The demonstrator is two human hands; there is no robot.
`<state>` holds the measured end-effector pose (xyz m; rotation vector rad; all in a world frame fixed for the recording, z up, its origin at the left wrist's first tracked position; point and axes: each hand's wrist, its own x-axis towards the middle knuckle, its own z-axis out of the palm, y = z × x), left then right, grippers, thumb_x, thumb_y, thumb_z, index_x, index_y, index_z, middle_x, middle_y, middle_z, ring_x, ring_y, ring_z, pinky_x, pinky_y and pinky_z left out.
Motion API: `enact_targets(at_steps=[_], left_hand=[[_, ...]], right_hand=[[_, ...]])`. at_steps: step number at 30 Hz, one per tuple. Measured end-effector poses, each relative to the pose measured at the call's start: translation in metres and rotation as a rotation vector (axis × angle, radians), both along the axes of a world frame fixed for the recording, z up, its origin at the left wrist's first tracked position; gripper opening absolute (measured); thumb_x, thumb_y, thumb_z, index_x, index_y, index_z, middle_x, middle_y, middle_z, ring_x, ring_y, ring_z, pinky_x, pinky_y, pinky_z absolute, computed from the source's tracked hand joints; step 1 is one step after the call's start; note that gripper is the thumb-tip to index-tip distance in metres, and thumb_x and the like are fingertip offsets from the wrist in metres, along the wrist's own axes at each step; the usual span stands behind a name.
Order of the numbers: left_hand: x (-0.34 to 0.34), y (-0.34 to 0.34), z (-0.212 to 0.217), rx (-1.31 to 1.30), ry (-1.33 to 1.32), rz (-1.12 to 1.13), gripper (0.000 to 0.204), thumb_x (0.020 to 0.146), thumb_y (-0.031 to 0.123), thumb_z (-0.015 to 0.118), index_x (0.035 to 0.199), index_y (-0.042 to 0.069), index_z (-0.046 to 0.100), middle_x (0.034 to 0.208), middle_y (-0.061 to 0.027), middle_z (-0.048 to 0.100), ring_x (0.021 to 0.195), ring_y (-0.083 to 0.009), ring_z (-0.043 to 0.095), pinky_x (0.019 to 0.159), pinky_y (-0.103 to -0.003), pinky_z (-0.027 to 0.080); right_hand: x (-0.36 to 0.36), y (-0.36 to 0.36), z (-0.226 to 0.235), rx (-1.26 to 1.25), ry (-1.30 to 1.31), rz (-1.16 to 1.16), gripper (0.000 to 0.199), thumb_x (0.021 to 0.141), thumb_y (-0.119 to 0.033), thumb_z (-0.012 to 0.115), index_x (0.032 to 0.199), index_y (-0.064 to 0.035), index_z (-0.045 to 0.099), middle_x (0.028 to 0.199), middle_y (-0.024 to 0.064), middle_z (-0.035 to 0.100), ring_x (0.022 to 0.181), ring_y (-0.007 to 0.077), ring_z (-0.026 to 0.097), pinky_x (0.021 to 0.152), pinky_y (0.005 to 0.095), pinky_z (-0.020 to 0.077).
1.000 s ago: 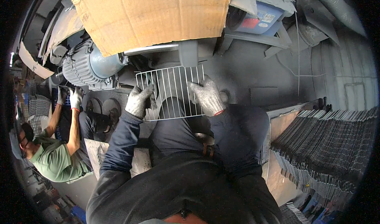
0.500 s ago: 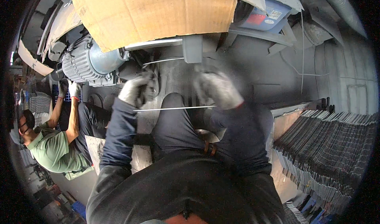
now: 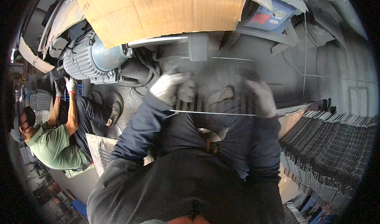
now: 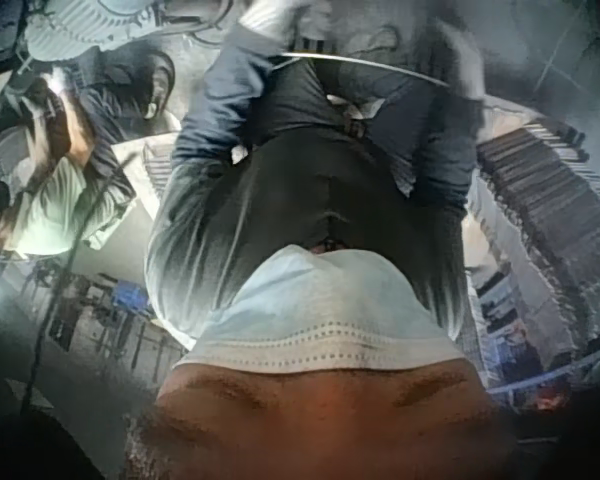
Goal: Grinding the edges and surfaces of metal wire grates using a stationary bench grinder.
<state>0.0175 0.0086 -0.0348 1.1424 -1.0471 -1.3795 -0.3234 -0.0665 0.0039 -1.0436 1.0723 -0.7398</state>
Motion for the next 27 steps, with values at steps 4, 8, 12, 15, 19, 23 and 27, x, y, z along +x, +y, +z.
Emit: enact_targets(at_steps=[4,8,12,15,19,23,27], left_hand=[[0.096,0.076,0.043,0.434,0.399,0.284,0.030,0.101,0.013,0.065,0.129,0.001,0.062,0.095,-0.0103,0.071,0.076,-0.0211,0.072,0.066,-0.035,0.063],[0.112,0.148,0.094,0.282,0.069,0.512,0.036,0.101,0.012,0.065,0.136,0.001,0.060,0.111,-0.0042,0.069,0.097,-0.0148,0.068,0.083,-0.029,0.057],[0.140,0.253,0.129,0.229,-0.709,0.279,0.043,0.088,0.001,0.067,0.131,0.002,0.066,0.121,-0.0056,0.067,0.107,-0.0185,0.063,0.098,-0.031,0.051],[0.179,0.349,0.118,0.486,-0.434,0.477,0.046,0.097,0.007,0.066,0.141,-0.001,0.058,0.131,-0.0146,0.066,0.122,-0.0237,0.062,0.108,-0.036,0.048],[0.251,0.498,0.013,0.884,-1.484,0.501,0.059,0.105,0.038,0.059,0.144,-0.007,0.055,0.135,-0.0288,0.067,0.126,-0.0423,0.063,0.104,-0.045,0.051],[0.336,0.565,-0.098,0.604,-0.840,0.703,0.042,0.102,0.027,0.057,0.130,-0.003,0.066,0.125,-0.0234,0.072,0.110,-0.0443,0.069,0.094,-0.048,0.054],[0.334,0.547,-0.097,0.527,-1.083,0.722,0.040,0.101,0.027,0.057,0.126,-0.003,0.067,0.122,-0.0239,0.073,0.106,-0.0440,0.070,0.091,-0.048,0.055]], right_hand=[[0.110,0.005,-0.030,-0.044,-0.149,0.473,0.037,0.107,-0.025,0.058,0.129,0.0033,0.064,0.105,0.0113,0.073,0.098,0.0184,0.067,0.082,0.0345,0.0544],[0.161,0.059,0.004,-0.031,-0.162,0.453,0.038,0.107,-0.022,0.061,0.137,0.0010,0.060,0.120,0.0112,0.071,0.108,0.0180,0.067,0.093,0.0359,0.0550],[0.133,0.090,0.086,-0.086,-0.095,0.522,0.040,0.105,-0.014,0.064,0.142,-0.0009,0.055,0.122,0.0112,0.072,0.114,0.0206,0.068,0.100,0.0374,0.0545],[0.078,0.104,0.120,0.073,-0.224,0.362,0.042,0.102,-0.009,0.064,0.142,-0.0008,0.052,0.113,0.0124,0.072,0.110,0.0251,0.070,0.093,0.0409,0.0584],[0.022,0.129,0.214,-0.466,-0.190,-0.224,0.041,0.088,0.001,0.063,0.128,0.0039,0.056,0.108,0.0161,0.069,0.091,0.0244,0.071,0.080,0.0376,0.0594],[-0.024,0.127,0.226,-0.729,-0.211,-0.300,0.030,0.095,0.003,0.062,0.125,0.0027,0.059,0.110,0.0132,0.069,0.094,0.0209,0.069,0.086,0.0348,0.0575],[-0.059,0.128,0.207,-0.911,-0.070,-0.522,0.021,0.098,0.006,0.062,0.118,0.0010,0.062,0.110,0.0100,0.071,0.099,0.0170,0.068,0.089,0.0315,0.0553]])
